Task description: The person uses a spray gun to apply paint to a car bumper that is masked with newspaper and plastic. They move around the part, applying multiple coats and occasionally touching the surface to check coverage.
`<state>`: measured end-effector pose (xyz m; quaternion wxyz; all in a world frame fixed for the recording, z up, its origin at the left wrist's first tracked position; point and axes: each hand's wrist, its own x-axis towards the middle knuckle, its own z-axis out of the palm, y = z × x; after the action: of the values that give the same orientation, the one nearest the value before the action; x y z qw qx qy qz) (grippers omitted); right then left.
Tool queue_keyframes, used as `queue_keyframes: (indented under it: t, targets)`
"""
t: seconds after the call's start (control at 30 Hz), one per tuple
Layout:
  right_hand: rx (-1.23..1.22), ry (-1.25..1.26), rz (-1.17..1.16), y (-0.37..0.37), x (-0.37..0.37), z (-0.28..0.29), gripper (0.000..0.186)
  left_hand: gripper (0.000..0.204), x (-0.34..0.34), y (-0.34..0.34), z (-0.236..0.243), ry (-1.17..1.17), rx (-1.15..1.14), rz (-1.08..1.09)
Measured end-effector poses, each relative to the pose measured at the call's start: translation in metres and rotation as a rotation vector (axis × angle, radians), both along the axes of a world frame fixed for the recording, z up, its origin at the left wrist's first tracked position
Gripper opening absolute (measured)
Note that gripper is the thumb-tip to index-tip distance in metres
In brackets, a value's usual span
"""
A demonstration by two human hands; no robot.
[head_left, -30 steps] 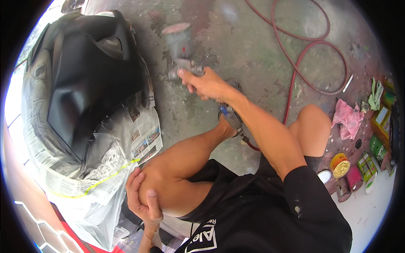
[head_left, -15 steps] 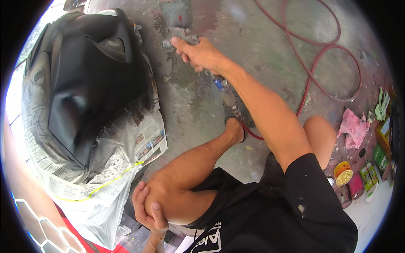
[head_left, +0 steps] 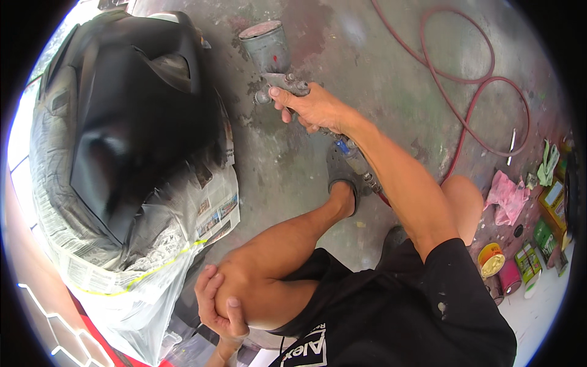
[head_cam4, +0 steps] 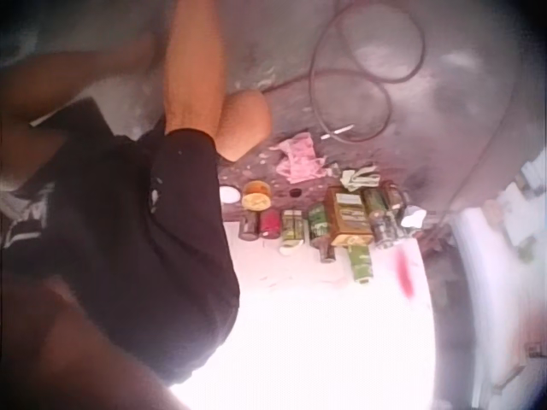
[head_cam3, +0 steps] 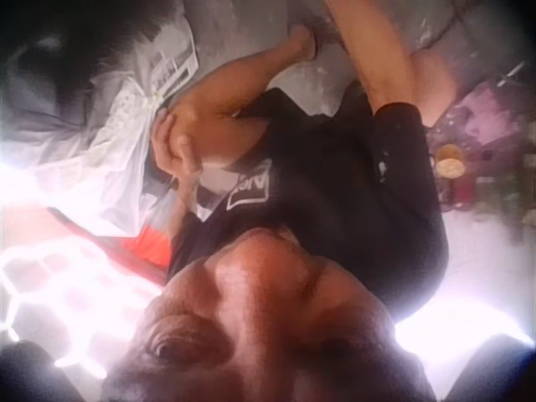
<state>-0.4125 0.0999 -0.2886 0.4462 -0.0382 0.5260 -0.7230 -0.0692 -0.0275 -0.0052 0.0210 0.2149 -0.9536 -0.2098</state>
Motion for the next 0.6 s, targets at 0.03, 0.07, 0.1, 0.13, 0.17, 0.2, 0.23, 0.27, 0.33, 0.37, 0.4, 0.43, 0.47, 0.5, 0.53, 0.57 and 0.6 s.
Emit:
queue_keyframes:
  t: [0.03,0.07,0.1,0.13,0.17,0.2,0.23,0.27,0.33,0.37,0.4,0.43,0.47,0.5,0.53,0.57,0.6]
  targets:
    - [0.01,-0.008,0.024,-0.003,-0.006,0.002,0.071,0.051,-0.003,-0.002,-0.001,0.013,0.007,-0.008]
    - [0.034,0.011,0.005,-0.007,-0.014,0.004,0.071,0.051,-0.004,-0.004,-0.002,0.025,0.016,-0.02]
    - [0.057,0.03,-0.013,-0.011,-0.025,0.006,0.071,0.05,-0.005,-0.006,-0.003,0.036,0.024,-0.032]
    - [0.077,0.051,-0.029,-0.017,-0.036,0.009,0.072,0.05,-0.005,-0.008,-0.003,0.049,0.029,-0.04]
    - [0.077,0.078,-0.049,-0.022,-0.051,0.011,0.071,0.049,-0.007,-0.009,-0.003,0.048,0.026,-0.046]
    - [0.078,0.104,-0.069,-0.027,-0.068,0.013,0.07,0.049,-0.009,-0.011,-0.003,0.046,0.023,-0.052]
    - [0.074,0.131,-0.085,-0.033,-0.081,0.021,0.07,0.049,-0.011,-0.012,-0.002,0.044,0.017,-0.053]
    - [0.064,0.136,-0.116,-0.038,-0.093,0.029,0.068,0.048,-0.012,-0.013,-0.001,0.041,0.01,-0.055]
    - [0.069,0.193,-0.155,-0.049,-0.118,0.039,0.067,0.048,-0.01,-0.015,0.001,0.033,0.006,-0.038]
    - [0.075,0.222,-0.182,-0.053,-0.134,0.04,0.066,0.047,-0.011,-0.016,0.001,0.029,0.008,-0.036]
    - [0.062,0.247,-0.225,-0.06,-0.149,0.038,0.066,0.047,-0.011,-0.017,0.001,0.031,0.014,-0.035]
    - [0.054,0.26,-0.236,-0.062,-0.156,0.044,0.066,0.047,-0.01,-0.017,0.001,0.029,0.017,-0.028]
    - [0.046,0.273,-0.246,-0.062,-0.165,0.051,0.065,0.046,-0.01,-0.018,0.001,0.027,0.021,-0.022]
    - [0.038,0.285,-0.258,-0.062,-0.171,0.058,0.065,0.046,-0.011,-0.02,0.001,0.026,0.022,-0.023]
    - [0.071,0.31,-0.267,-0.061,-0.173,0.064,0.066,0.046,-0.011,-0.018,0.002,0.02,0.027,-0.021]
    - [0.103,0.336,-0.277,-0.06,-0.173,0.071,0.068,0.046,-0.012,-0.017,0.003,0.015,0.033,-0.019]
    - [0.137,0.362,-0.287,-0.058,-0.171,0.075,0.069,0.046,-0.014,-0.016,0.003,0.028,0.043,-0.017]
